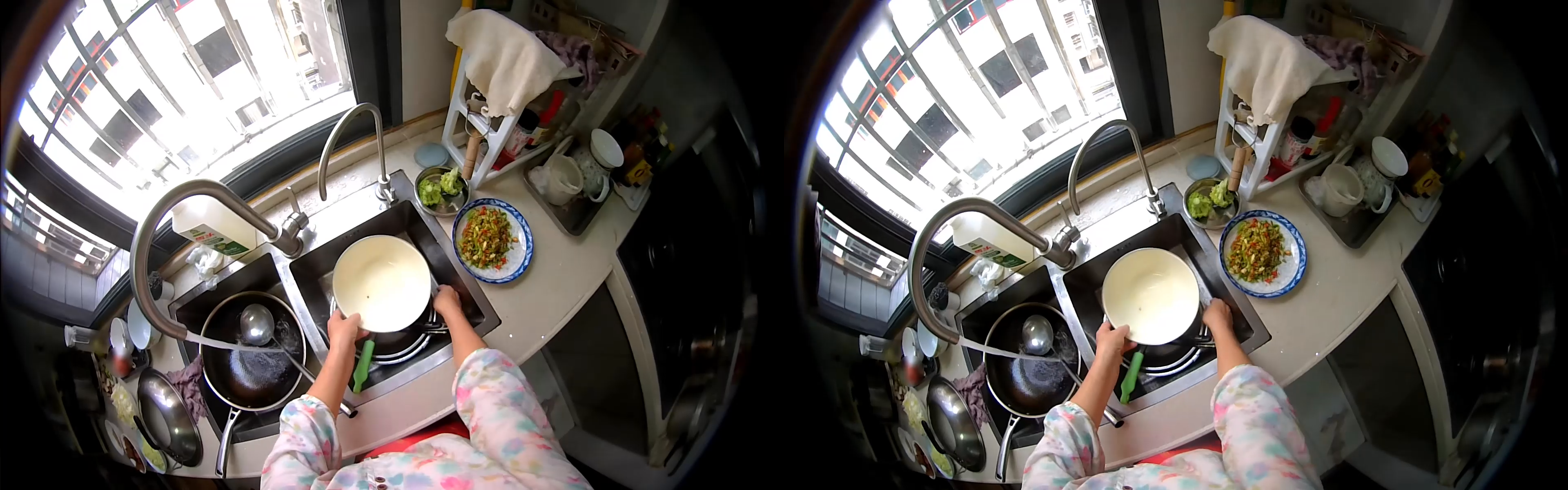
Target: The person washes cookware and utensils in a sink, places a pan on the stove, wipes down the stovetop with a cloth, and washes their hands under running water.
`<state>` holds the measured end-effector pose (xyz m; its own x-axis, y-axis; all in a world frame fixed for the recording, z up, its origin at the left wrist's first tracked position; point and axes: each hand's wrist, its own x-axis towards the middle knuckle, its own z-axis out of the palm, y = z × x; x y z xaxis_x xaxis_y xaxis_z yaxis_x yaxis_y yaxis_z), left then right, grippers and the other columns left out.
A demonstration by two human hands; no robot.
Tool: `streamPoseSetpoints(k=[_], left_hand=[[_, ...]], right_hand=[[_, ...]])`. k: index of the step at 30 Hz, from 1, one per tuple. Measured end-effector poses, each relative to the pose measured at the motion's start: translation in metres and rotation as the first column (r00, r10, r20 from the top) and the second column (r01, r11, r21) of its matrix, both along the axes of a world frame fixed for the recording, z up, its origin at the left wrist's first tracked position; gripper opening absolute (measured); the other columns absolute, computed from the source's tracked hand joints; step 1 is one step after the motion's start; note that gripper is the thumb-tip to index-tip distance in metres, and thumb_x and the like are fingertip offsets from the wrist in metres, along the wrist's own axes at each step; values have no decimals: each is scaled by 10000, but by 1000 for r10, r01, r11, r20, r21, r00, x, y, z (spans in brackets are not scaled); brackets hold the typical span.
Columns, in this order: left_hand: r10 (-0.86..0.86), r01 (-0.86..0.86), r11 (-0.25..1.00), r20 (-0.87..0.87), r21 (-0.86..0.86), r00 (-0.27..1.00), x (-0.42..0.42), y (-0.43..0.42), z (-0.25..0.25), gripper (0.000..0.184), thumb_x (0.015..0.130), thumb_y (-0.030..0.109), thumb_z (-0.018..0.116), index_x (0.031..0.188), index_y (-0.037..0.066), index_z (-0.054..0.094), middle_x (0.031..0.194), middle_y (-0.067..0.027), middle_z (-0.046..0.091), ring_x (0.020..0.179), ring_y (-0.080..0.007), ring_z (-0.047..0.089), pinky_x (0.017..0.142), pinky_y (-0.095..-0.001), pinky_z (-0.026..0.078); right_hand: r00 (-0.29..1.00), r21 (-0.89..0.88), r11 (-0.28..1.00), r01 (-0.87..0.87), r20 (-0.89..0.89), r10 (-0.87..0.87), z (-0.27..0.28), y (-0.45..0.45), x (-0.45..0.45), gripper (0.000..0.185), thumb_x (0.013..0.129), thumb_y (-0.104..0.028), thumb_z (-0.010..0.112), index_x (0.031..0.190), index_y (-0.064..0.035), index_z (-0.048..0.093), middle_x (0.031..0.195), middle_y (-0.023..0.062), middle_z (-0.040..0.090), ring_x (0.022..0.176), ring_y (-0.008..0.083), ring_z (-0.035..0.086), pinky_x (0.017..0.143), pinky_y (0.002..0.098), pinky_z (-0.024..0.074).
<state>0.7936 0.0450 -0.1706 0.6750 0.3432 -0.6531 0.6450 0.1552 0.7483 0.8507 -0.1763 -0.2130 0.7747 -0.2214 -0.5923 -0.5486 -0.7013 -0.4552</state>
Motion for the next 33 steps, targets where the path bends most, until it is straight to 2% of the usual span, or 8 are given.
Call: streamPoseSetpoints(k=[1,6,10,16,21,24,29,33], left_hand=[[40,-42,998,44,43,998,1,-4,1,281,699,5,493,977,1,531,811,-89,592,616,-162,586,418,-234,462],[134,-132,991,149,-27,980,-10,19,62,228,677,9,448,866,-33,567,734,-91,592,532,-146,557,395,-218,416],[229,-213,971,168,-108,959,-48,67,108,308,662,-23,445,953,-57,539,774,-110,596,606,-167,600,448,-237,484],[469,-464,882,236,-79,851,-113,123,122,307,676,-36,438,969,-69,520,875,-144,592,698,-228,630,577,-314,559],[633,-636,771,113,-4,766,-156,155,105,232,678,-25,456,898,-18,529,752,-98,593,541,-158,578,360,-218,452],[673,-673,740,42,-18,739,-176,163,105,229,675,-21,463,896,-25,519,741,-96,590,520,-152,568,353,-210,441],[555,-648,665,-335,-372,761,-219,173,78,207,666,-12,513,869,-47,508,705,-120,569,482,-158,527,310,-155,370],[553,-599,306,-374,-740,745,-233,158,57,261,759,75,511,992,-43,506,829,-175,579,430,-98,447,295,-136,323]], right_hand=[[999,-56,997,47,-7,-47,-14,0,0,247,802,-95,483,1015,-33,590,1081,205,552,1054,348,506,856,420,432],[919,-220,892,-394,-81,386,-27,-4,-6,228,827,-107,430,1002,-37,558,977,198,599,945,346,573,786,445,459],[853,-298,802,-517,-98,513,-55,-4,-1,227,822,-105,426,1026,-36,500,897,204,614,866,354,599,733,458,472],[800,-392,775,-495,143,583,-41,-4,2,166,806,-86,435,936,13,467,743,215,613,719,372,612,638,478,479],[646,-559,611,-560,167,745,2,-2,5,259,829,-103,416,1049,31,442,725,195,612,667,355,614,594,445,493],[634,-569,622,-537,214,743,32,4,2,351,809,-135,458,1114,36,426,718,187,604,657,341,614,600,437,496],[729,-418,785,-457,329,600,100,16,-21,399,762,-167,500,1129,-17,451,731,221,601,686,380,597,648,487,469],[795,-132,919,-370,466,387,117,16,-50,380,730,-188,507,1093,-75,503,796,224,604,735,417,574,676,500,443]])
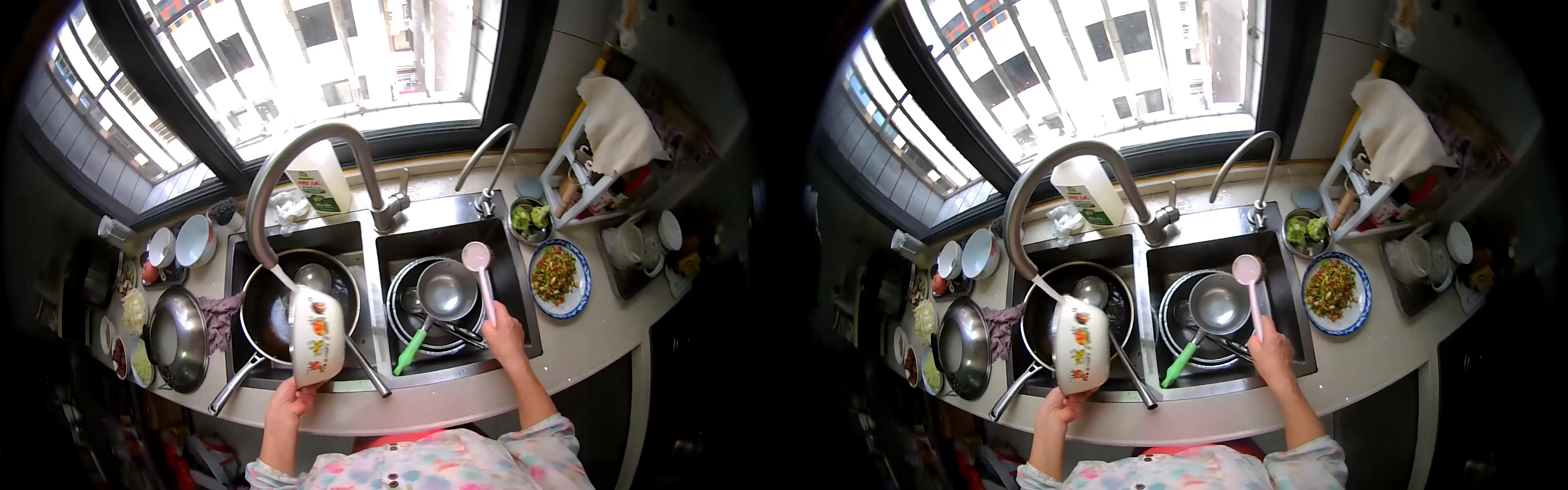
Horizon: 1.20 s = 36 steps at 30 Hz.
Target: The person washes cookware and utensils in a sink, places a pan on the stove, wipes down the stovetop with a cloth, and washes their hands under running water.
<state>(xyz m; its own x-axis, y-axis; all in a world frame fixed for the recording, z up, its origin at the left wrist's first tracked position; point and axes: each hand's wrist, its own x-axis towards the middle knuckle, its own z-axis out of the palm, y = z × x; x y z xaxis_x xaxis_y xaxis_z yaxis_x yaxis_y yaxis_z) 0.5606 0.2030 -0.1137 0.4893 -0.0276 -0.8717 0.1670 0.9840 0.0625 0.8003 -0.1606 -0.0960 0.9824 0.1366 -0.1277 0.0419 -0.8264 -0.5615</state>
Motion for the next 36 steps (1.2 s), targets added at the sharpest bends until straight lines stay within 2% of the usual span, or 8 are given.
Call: streamPoseSetpoints(k=[7,10,13,14,17,28,34,36], left_hand=[[391,-169,827,334,-536,858,0,-82,9,379,860,230,431,1144,-20,457,1094,-300,483,414,-91,433,306,-173,361],[237,-64,898,354,-436,905,7,-98,24,415,868,263,427,1171,-20,426,1091,-290,485,402,-96,428,304,-180,365],[-200,194,980,335,50,921,46,-113,54,402,802,109,473,1173,-28,403,1044,-206,518,603,-112,502,461,-224,435],[-397,310,903,303,296,867,71,-124,64,438,750,-14,465,1181,-36,387,1010,-166,530,759,-108,526,596,-237,472],[-581,440,693,81,571,810,106,-128,37,399,697,-52,429,1094,-41,399,943,-166,534,715,-221,596,433,-245,507],[-688,554,461,-115,693,717,153,-180,25,381,741,-9,414,1106,-67,325,1012,-179,513,704,-214,609,478,-238,529],[-657,537,555,-62,635,752,157,-204,12,385,734,33,470,1106,-48,414,951,-164,553,646,-196,610,506,-244,526],[-746,558,359,-130,748,654,159,-199,4,379,725,76,508,1082,-41,458,954,-152,558,664,-189,609,547,-270,517]], right_hand=[[987,392,912,117,-144,-64,-1,-3,-27,359,710,-179,526,1037,-31,531,742,197,588,671,344,589,606,407,451],[960,548,811,204,-275,-55,7,-4,-31,358,707,-148,537,1032,0,527,695,162,579,602,247,581,561,349,449],[955,606,760,235,-292,-62,10,-10,-32,355,707,-116,534,1032,26,525,668,134,569,576,185,555,541,314,443],[970,593,778,209,-227,-88,11,-13,-33,357,706,-97,537,1039,28,528,672,94,559,570,149,533,527,286,431],[987,551,820,154,-55,-148,27,-22,-36,366,703,-58,542,1057,34,535,682,15,538,559,74,486,499,230,407],[964,621,738,264,-151,-218,41,-30,-57,355,696,-84,545,1035,23,536,863,171,607,731,221,599,650,302,466],[836,-51,999,17,549,14,25,-23,-55,336,650,-63,525,978,6,533,1067,185,540,971,314,510,857,394,387],[922,88,996,28,382,-60,12,-20,-56,355,645,-57,516,998,-13,525,1054,174,546,995,328,488,880,414,359]])
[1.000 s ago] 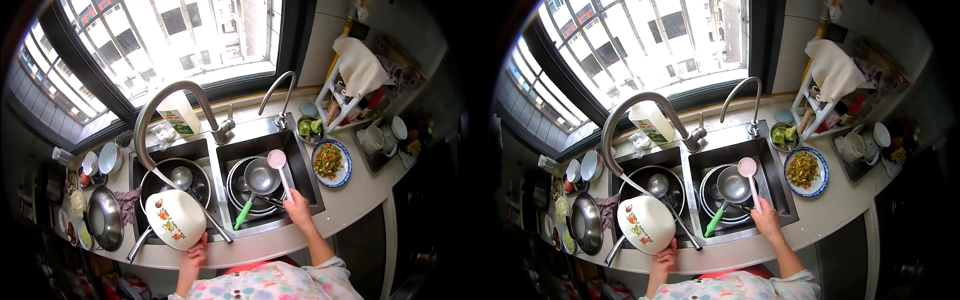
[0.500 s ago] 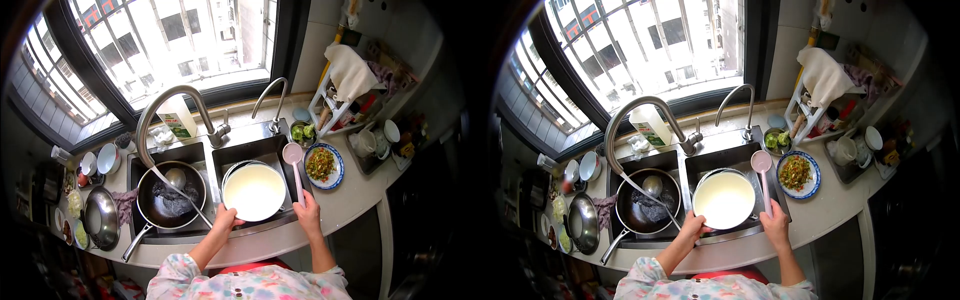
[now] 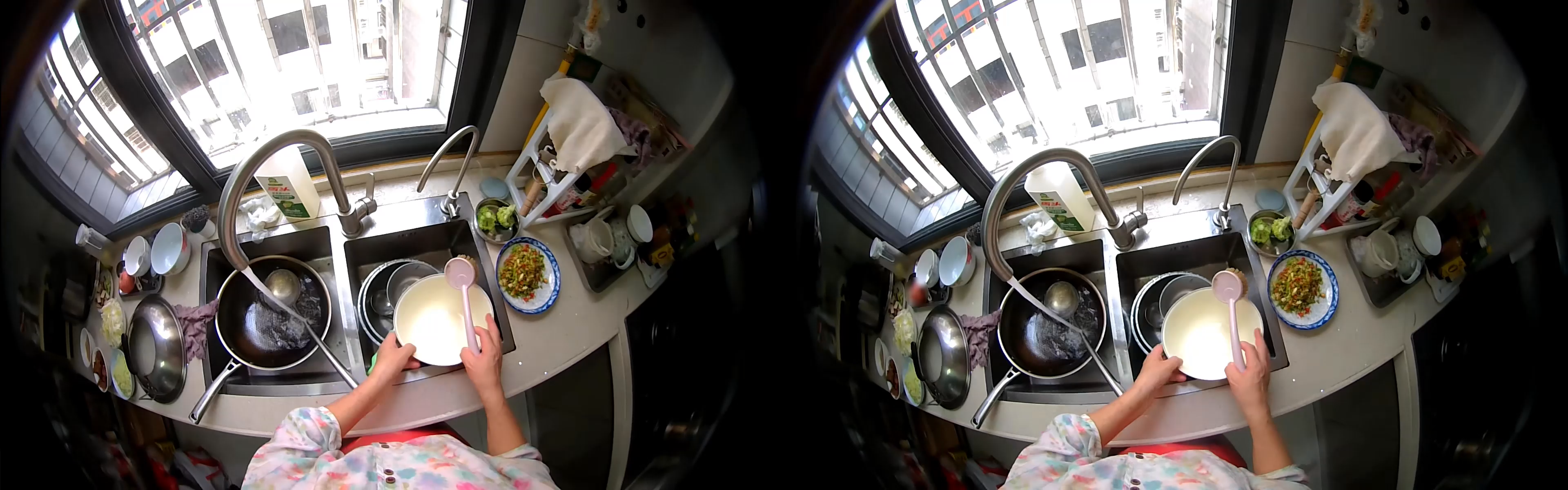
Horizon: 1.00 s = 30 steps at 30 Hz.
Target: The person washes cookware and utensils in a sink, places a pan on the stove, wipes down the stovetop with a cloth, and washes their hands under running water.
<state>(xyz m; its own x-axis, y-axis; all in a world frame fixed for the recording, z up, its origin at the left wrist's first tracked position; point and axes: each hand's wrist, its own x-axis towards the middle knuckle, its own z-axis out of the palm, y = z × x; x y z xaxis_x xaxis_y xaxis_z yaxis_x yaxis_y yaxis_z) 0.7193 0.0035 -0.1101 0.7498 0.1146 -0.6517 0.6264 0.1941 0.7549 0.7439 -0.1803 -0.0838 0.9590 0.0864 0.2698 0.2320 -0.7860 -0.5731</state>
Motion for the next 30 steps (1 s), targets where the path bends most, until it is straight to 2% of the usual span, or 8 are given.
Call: streamPoseSetpoints(k=[3,5,9,11,13,19,23,30], left_hand=[[-386,261,810,142,526,912,8,21,-14,416,743,301,542,1038,8,555,1103,-207,525,1003,-299,518,894,-382,389],[-475,233,686,182,689,861,9,35,-36,441,771,339,508,1081,31,557,1189,-236,464,1079,-331,454,956,-359,331],[-393,273,792,113,546,913,3,40,-87,514,770,228,514,1214,-16,429,1193,-247,448,1023,-322,500,896,-379,391],[-321,320,885,-56,337,946,7,31,-43,608,688,112,570,1253,-3,377,999,-193,545,627,-215,587,539,-326,484],[-302,325,931,-153,166,941,14,29,-34,593,686,114,562,1250,31,397,887,-153,578,563,-186,561,504,-308,459],[-56,-6,921,148,389,987,-33,60,25,485,729,102,547,1199,39,446,797,-76,571,532,-131,526,471,-263,417],[202,-208,977,120,42,972,-84,97,116,465,772,45,549,1216,28,411,714,-1,489,490,-55,453,414,-186,341],[443,-442,869,-47,-222,895,-147,141,127,221,786,53,533,996,18,472,698,-43,498,445,-69,435,336,-186,310]], right_hand=[[970,46,998,41,-242,-29,-5,-5,3,355,654,-43,494,1008,-44,512,938,195,570,898,372,519,791,449,395],[948,67,994,92,-310,-67,-17,-12,5,334,660,-50,492,994,-55,515,833,218,578,798,396,550,705,466,424],[954,96,988,125,-284,-93,-11,-14,13,333,676,-27,474,1005,-73,498,725,229,562,704,421,547,635,479,419],[968,89,988,124,-230,-101,-4,-16,17,347,674,-11,462,1013,-74,491,721,231,560,705,423,545,638,480,415],[977,74,992,105,-196,-88,13,-17,15,350,677,-2,452,1020,-68,481,738,227,557,706,423,544,635,476,414],[994,103,994,49,-100,-39,40,-26,7,375,653,28,441,1019,-43,479,799,217,558,722,416,539,644,472,416],[997,130,991,26,-77,-16,39,-16,8,353,656,34,443,1000,-36,476,752,218,547,683,422,534,610,466,415],[985,170,982,-82,-136,106,27,19,13,368,654,28,442,1013,-46,472,756,212,552,695,399,555,619,463,420]])
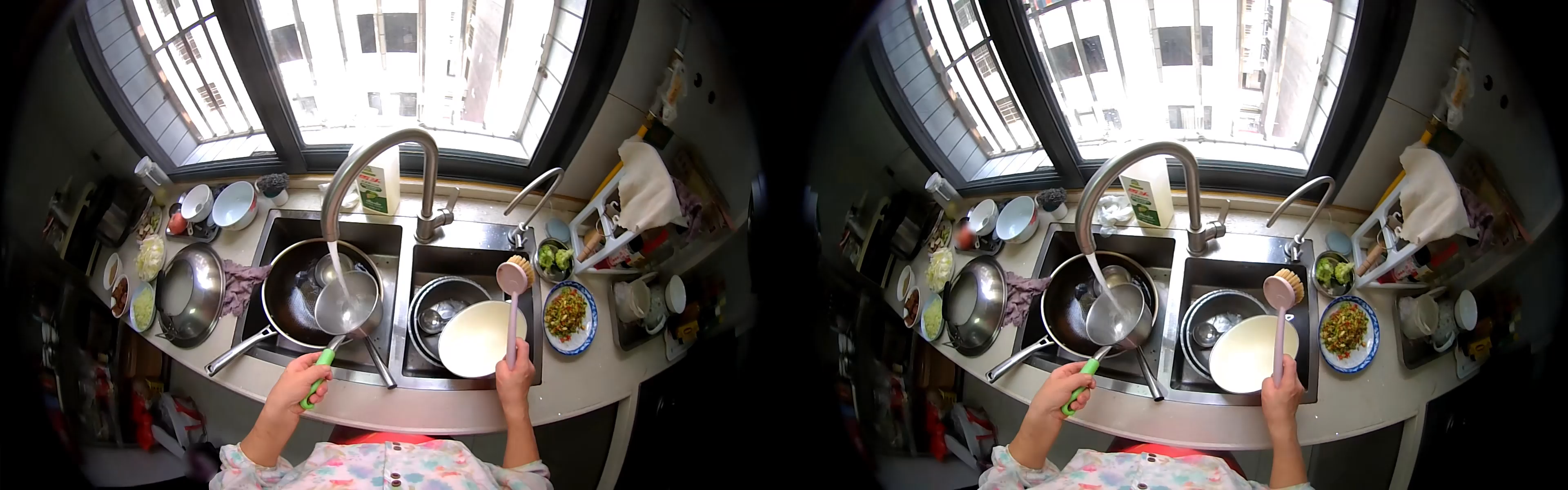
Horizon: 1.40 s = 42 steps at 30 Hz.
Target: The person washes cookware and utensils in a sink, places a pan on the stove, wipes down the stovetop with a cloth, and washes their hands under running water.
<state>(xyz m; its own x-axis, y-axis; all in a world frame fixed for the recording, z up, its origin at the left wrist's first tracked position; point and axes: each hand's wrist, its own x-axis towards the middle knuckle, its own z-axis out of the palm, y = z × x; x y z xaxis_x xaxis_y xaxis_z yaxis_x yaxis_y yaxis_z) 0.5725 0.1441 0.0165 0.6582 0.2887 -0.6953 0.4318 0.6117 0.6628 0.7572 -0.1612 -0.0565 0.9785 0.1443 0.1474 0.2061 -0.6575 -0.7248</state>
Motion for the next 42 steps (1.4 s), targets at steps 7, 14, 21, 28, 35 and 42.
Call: streamPoseSetpoints(k=[7,14,21,28,35,42], left_hand=[[221,-191,767,-28,-612,975,-37,19,-36,332,844,145,408,1124,-33,404,748,-67,455,433,-73,397,324,-193,328],[637,-97,247,86,-964,766,-63,-27,-53,454,872,205,360,1260,-23,303,727,-84,428,406,-95,387,324,-208,357],[286,176,381,297,-907,911,-45,-46,-27,479,850,203,384,1263,-30,316,716,-91,429,389,-101,401,325,-219,366],[-437,437,899,10,-21,900,62,-68,-15,399,824,145,478,1195,12,418,681,-48,496,386,-82,423,321,-208,340],[-428,432,892,-54,136,902,108,-113,-86,351,835,174,496,1158,43,456,671,-24,493,441,-75,453,372,-211,366],[-445,376,737,-14,561,895,84,-74,-115,359,832,245,528,1094,0,536,871,-99,614,747,-175,596,638,-284,467]], right_hand=[[1000,-34,999,2,-13,-3,-10,-2,1,365,657,12,443,1014,-53,479,782,214,568,722,407,555,645,468,426],[998,-17,999,40,-51,-41,-16,-12,1,381,654,-6,453,1031,-48,484,824,216,570,740,409,554,668,458,433],[992,1,996,84,-92,-83,-25,-9,3,383,657,-27,463,1039,-46,482,835,219,570,745,406,554,666,457,436],[961,292,941,172,-262,-95,-80,6,12,333,695,-46,453,1027,-43,455,823,165,562,784,353,555,717,416,425],[984,175,970,170,26,-177,-65,-5,5,321,679,-45,468,998,-19,495,787,130,533,730,257,530,682,356,434],[972,187,973,-135,-165,166,-6,21,-13,388,678,-63,499,1060,-8,531,809,184,584,671,298,577,642,360,457]])
